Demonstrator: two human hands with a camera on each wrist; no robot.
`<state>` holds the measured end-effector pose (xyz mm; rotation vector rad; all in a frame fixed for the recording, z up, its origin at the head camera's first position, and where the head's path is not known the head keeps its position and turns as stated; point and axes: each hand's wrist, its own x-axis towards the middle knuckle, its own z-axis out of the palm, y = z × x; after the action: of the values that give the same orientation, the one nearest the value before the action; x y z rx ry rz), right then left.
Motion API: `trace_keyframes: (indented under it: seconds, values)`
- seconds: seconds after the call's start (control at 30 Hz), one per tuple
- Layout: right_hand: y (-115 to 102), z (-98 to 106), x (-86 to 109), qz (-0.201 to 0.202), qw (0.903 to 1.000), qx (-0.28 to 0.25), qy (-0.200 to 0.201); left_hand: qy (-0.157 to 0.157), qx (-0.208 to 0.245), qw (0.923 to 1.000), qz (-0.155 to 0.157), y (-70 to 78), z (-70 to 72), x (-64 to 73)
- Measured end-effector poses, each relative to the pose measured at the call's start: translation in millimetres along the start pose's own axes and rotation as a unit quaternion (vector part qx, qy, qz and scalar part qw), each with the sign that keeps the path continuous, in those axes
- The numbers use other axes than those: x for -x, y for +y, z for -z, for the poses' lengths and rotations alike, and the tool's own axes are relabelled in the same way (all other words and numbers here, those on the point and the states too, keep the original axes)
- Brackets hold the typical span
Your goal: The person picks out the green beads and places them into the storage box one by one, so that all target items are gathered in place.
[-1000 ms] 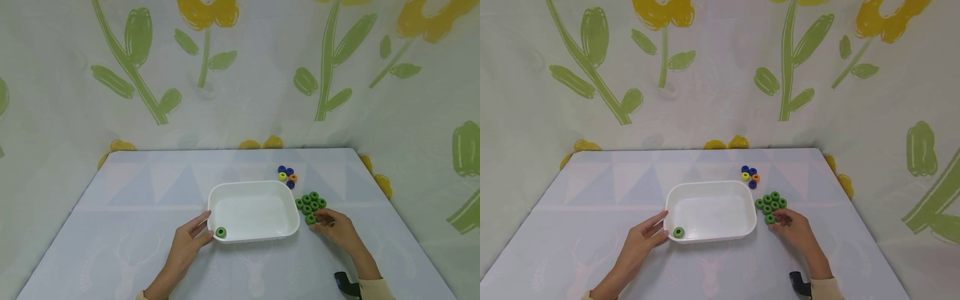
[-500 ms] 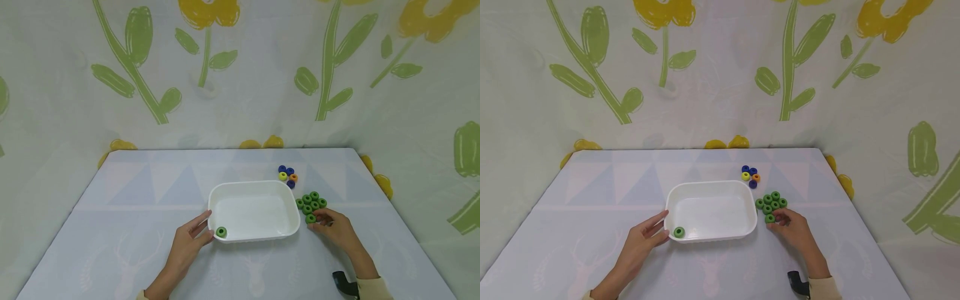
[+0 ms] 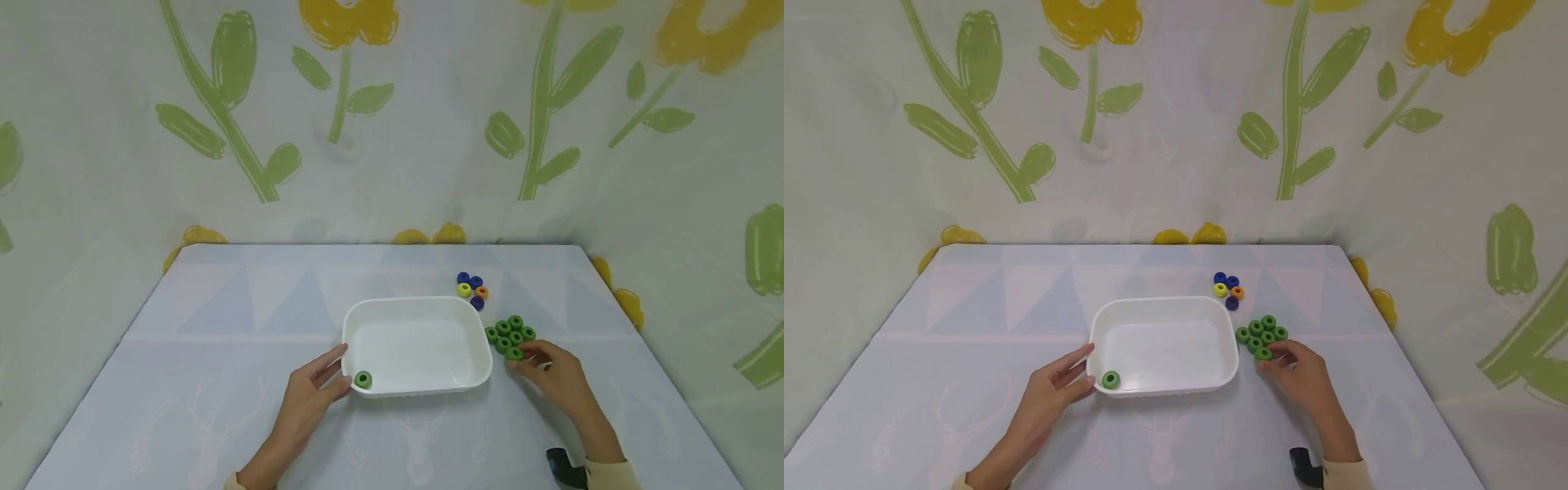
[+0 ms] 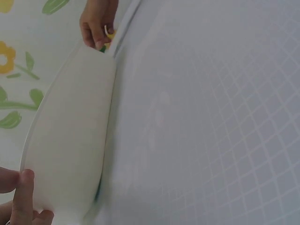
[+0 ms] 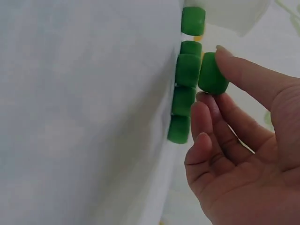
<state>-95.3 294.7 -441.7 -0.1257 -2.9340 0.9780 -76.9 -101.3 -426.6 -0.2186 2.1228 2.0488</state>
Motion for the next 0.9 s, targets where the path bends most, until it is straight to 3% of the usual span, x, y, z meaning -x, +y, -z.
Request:
trace_keyframes:
  seconds: [0.27,0.37,0.6,0.9]
  values:
    - [-37.9,12.9,2.0,0.059,0.9964,-0.018,0.059,0.004,-0.005,1.0,0.0,1.2,-0.2,0.5]
    - [-59.7,10.1,-0.5,0.091,0.9937,-0.029,0.058,0.007,-0.007,0.9999,-0.002,1.2,-0.4,0.3]
    - [-102.9,-18.6,-13.9,0.125,0.9906,-0.054,-0.011,0.01,0.001,0.9999,-0.005,0.5,-1.2,-0.1]
    - [-135.9,-64.1,-27.6,0.168,0.98,-0.044,-0.098,0.005,0.001,0.9998,-0.017,3.0,-3.4,-3.7]
